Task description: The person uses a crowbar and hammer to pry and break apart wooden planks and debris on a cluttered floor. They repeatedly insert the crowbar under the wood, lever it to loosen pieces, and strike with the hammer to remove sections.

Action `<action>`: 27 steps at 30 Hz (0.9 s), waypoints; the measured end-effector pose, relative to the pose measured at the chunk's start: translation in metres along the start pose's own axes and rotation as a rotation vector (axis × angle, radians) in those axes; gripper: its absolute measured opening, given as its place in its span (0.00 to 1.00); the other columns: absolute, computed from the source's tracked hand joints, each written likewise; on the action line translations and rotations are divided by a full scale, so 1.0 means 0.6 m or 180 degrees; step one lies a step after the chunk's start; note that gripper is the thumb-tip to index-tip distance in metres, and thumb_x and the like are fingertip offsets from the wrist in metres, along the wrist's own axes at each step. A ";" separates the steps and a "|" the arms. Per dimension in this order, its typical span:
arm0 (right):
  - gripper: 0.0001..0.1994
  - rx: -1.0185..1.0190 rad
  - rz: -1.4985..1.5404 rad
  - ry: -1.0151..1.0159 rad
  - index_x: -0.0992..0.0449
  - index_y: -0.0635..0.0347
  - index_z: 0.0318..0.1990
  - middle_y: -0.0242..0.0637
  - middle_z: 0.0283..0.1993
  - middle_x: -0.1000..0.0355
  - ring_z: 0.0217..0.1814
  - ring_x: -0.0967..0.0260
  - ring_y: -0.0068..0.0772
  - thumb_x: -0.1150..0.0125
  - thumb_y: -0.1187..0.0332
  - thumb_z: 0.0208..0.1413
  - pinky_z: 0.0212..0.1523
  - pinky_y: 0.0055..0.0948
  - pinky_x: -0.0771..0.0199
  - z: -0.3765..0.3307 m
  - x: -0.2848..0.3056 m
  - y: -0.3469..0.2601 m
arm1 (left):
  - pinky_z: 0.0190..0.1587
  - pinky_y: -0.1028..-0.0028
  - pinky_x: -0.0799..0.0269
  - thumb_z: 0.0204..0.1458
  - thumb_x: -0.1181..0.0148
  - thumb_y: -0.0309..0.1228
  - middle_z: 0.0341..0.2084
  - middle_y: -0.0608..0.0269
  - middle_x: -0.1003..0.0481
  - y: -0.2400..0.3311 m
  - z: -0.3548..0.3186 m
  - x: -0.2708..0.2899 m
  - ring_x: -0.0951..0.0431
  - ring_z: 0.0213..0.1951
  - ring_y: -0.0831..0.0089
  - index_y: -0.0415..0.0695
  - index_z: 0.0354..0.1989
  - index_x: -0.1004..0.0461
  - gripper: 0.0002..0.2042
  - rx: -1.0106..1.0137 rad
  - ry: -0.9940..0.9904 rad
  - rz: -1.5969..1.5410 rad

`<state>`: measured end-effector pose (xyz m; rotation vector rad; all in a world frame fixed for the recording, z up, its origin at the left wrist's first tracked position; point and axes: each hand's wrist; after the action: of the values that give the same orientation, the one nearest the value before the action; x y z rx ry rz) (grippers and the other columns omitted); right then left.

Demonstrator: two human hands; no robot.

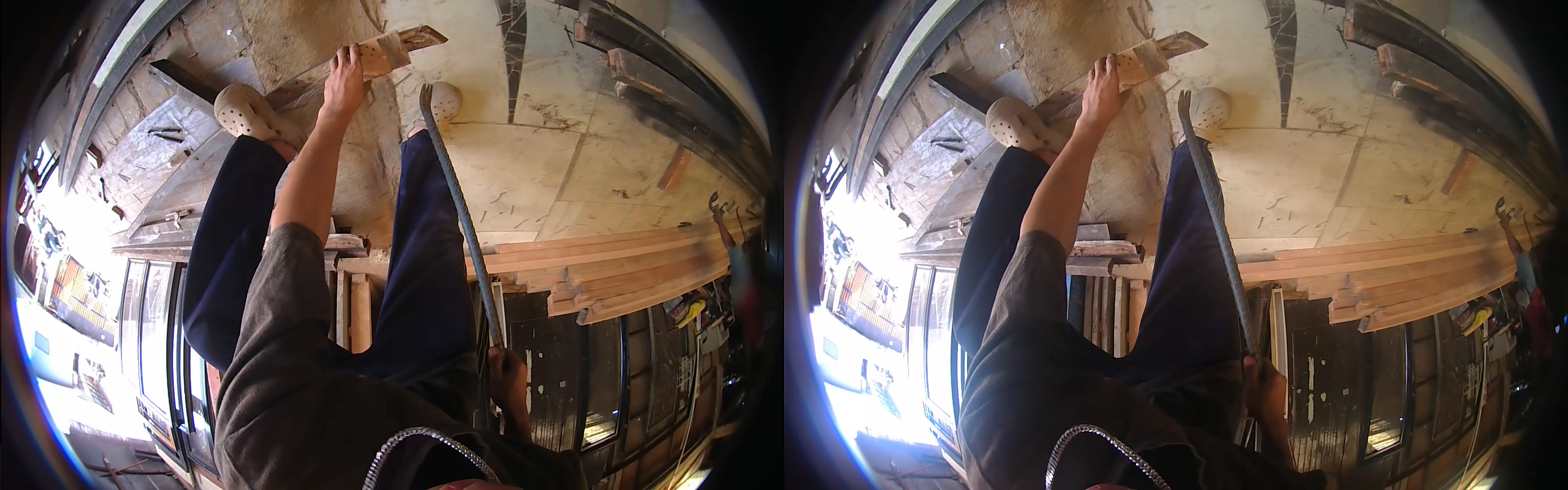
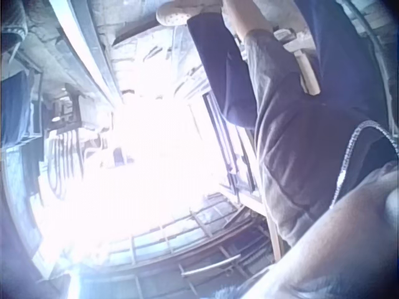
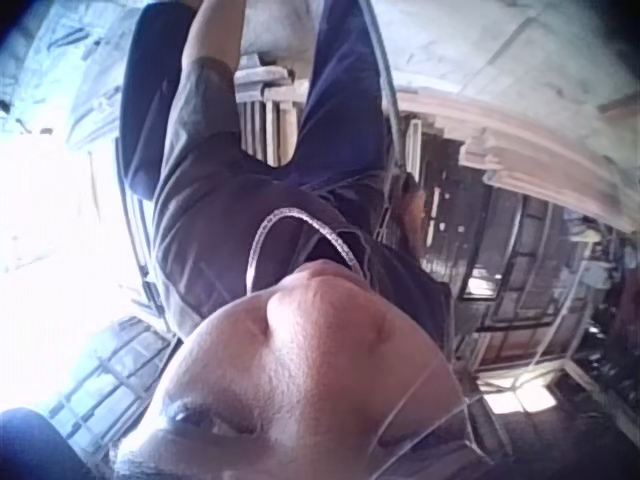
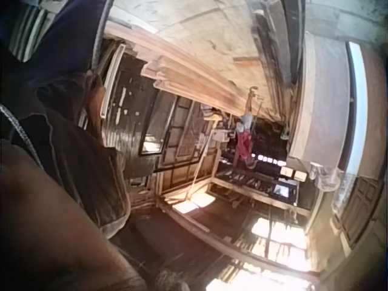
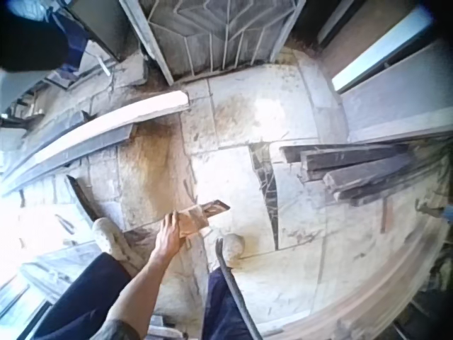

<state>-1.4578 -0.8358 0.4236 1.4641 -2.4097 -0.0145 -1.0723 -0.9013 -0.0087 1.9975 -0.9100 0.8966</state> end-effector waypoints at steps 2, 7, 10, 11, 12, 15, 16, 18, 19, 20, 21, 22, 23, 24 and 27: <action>0.20 -0.0081 0.0085 -0.0091 0.31 0.68 0.27 0.49 0.19 0.35 0.23 0.40 0.26 0.46 0.56 0.60 0.24 0.36 0.37 -0.012 -0.001 -0.018 | 0.54 0.57 0.33 0.40 0.31 0.28 0.54 0.43 0.39 0.002 -0.001 0.006 0.35 0.55 0.45 0.36 0.61 0.47 0.39 -0.0062 0.0043 0.0001; 0.23 -0.0018 0.0517 -0.0215 0.33 0.68 0.28 0.39 0.19 0.38 0.25 0.43 0.22 0.53 0.53 0.63 0.24 0.34 0.40 -0.036 -0.012 -0.056 | 0.54 0.58 0.33 0.39 0.30 0.27 0.55 0.43 0.39 0.012 0.004 0.003 0.36 0.56 0.45 0.36 0.61 0.47 0.40 0.0087 -0.0147 -0.0087; 0.23 -0.0346 0.0526 -0.0789 0.28 0.69 0.41 0.45 0.30 0.27 0.37 0.30 0.32 0.53 0.52 0.64 0.39 0.33 0.31 -0.052 0.014 -0.094 | 0.53 0.60 0.31 0.39 0.29 0.29 0.55 0.43 0.40 0.009 0.007 0.001 0.35 0.55 0.46 0.36 0.62 0.48 0.41 0.0084 -0.0116 0.0025; 0.24 -0.0363 0.0618 -0.0894 0.28 0.69 0.42 0.45 0.31 0.27 0.37 0.30 0.32 0.54 0.51 0.64 0.39 0.33 0.31 -0.056 0.018 -0.106 | 0.52 0.61 0.30 0.38 0.29 0.29 0.54 0.44 0.40 0.009 0.002 0.002 0.35 0.55 0.47 0.35 0.62 0.48 0.41 0.0076 -0.0085 0.0050; 0.25 -0.0379 0.0712 -0.1002 0.28 0.69 0.43 0.45 0.32 0.27 0.37 0.30 0.33 0.55 0.50 0.64 0.39 0.32 0.31 -0.059 0.022 -0.117 | 0.53 0.61 0.30 0.38 0.29 0.29 0.55 0.43 0.40 0.010 -0.003 0.003 0.35 0.55 0.47 0.36 0.62 0.48 0.42 0.0107 -0.0133 0.0017; 0.26 -0.0236 0.0910 -0.1243 0.29 0.68 0.45 0.44 0.32 0.27 0.36 0.30 0.33 0.56 0.48 0.64 0.40 0.33 0.31 -0.056 0.017 -0.113 | 0.54 0.60 0.32 0.37 0.28 0.31 0.57 0.43 0.42 0.019 -0.004 0.026 0.36 0.56 0.45 0.37 0.63 0.49 0.44 0.0224 -0.0111 -0.0069; 0.26 -0.0190 0.0953 -0.1314 0.30 0.68 0.45 0.43 0.31 0.28 0.36 0.30 0.33 0.57 0.48 0.64 0.40 0.33 0.31 -0.058 0.014 -0.114 | 0.55 0.60 0.32 0.36 0.27 0.31 0.58 0.42 0.43 0.020 -0.011 0.027 0.36 0.57 0.45 0.38 0.63 0.50 0.45 0.0304 -0.0065 -0.0133; 0.25 -0.0204 0.1175 -0.1345 0.30 0.67 0.42 0.41 0.30 0.29 0.34 0.31 0.33 0.58 0.48 0.64 0.39 0.35 0.32 -0.063 0.007 -0.132 | 0.56 0.59 0.34 0.37 0.27 0.32 0.59 0.41 0.44 0.021 -0.028 0.033 0.37 0.57 0.44 0.37 0.63 0.51 0.46 0.0502 0.0038 -0.0319; 0.25 -0.0205 0.1293 -0.1366 0.30 0.66 0.40 0.41 0.29 0.30 0.33 0.32 0.33 0.58 0.48 0.65 0.38 0.36 0.33 -0.062 0.006 -0.144 | 0.57 0.59 0.35 0.38 0.28 0.32 0.60 0.41 0.45 0.028 -0.035 0.038 0.38 0.57 0.43 0.37 0.63 0.51 0.45 0.0613 0.0096 -0.0439; 0.24 -0.0325 0.1550 -0.1572 0.31 0.65 0.39 0.40 0.29 0.30 0.32 0.33 0.33 0.58 0.49 0.65 0.36 0.36 0.33 -0.062 0.011 -0.158 | 0.57 0.58 0.36 0.38 0.29 0.32 0.60 0.40 0.45 0.034 -0.045 0.044 0.38 0.57 0.43 0.36 0.63 0.51 0.45 0.0723 0.0157 -0.0551; 0.23 -0.0434 0.1817 -0.1789 0.31 0.65 0.37 0.39 0.28 0.31 0.30 0.33 0.33 0.59 0.50 0.65 0.35 0.37 0.34 -0.065 0.019 -0.173 | 0.57 0.57 0.37 0.40 0.30 0.33 0.59 0.38 0.45 0.037 -0.060 0.050 0.38 0.57 0.42 0.35 0.63 0.52 0.44 0.0712 0.0321 -0.0664; 0.22 -0.0539 0.2083 -0.2015 0.32 0.64 0.35 0.38 0.27 0.31 0.29 0.34 0.33 0.59 0.50 0.65 0.34 0.37 0.34 -0.065 0.024 -0.183 | 0.58 0.57 0.37 0.41 0.31 0.33 0.59 0.36 0.45 0.041 -0.081 0.057 0.38 0.57 0.41 0.34 0.63 0.52 0.43 0.0697 0.0488 -0.0769; 0.22 -0.0156 0.1936 -0.1851 0.32 0.63 0.34 0.36 0.26 0.33 0.28 0.35 0.31 0.59 0.51 0.65 0.31 0.35 0.35 -0.061 0.020 -0.184 | 0.58 0.56 0.38 0.42 0.32 0.33 0.58 0.35 0.45 0.047 -0.101 0.063 0.39 0.56 0.40 0.33 0.63 0.52 0.42 0.0670 0.0648 -0.0892; 0.21 0.0207 0.1811 -0.1656 0.33 0.63 0.33 0.34 0.25 0.34 0.27 0.36 0.29 0.59 0.51 0.65 0.29 0.34 0.37 -0.054 0.014 -0.177 | 0.58 0.56 0.39 0.44 0.34 0.34 0.56 0.33 0.44 0.063 -0.124 0.071 0.39 0.56 0.38 0.32 0.62 0.52 0.41 0.0621 0.0636 -0.1035; 0.17 0.0117 0.2223 -0.1839 0.34 0.57 0.31 0.27 0.19 0.43 0.20 0.45 0.21 0.58 0.54 0.65 0.22 0.24 0.45 -0.064 0.037 -0.185 | 0.56 0.55 0.38 0.47 0.36 0.36 0.52 0.29 0.41 0.093 -0.218 0.103 0.38 0.53 0.36 0.30 0.61 0.51 0.39 0.0648 0.0580 -0.1526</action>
<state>-1.3610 -0.9019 0.4469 0.5961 -3.2749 -0.2636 -1.1234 -0.8361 0.1222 2.1309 -0.2237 0.8968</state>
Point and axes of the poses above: each hand's wrist, its own z-axis towards the middle knuckle, its own x-axis out of the back of the hand, y = z × x
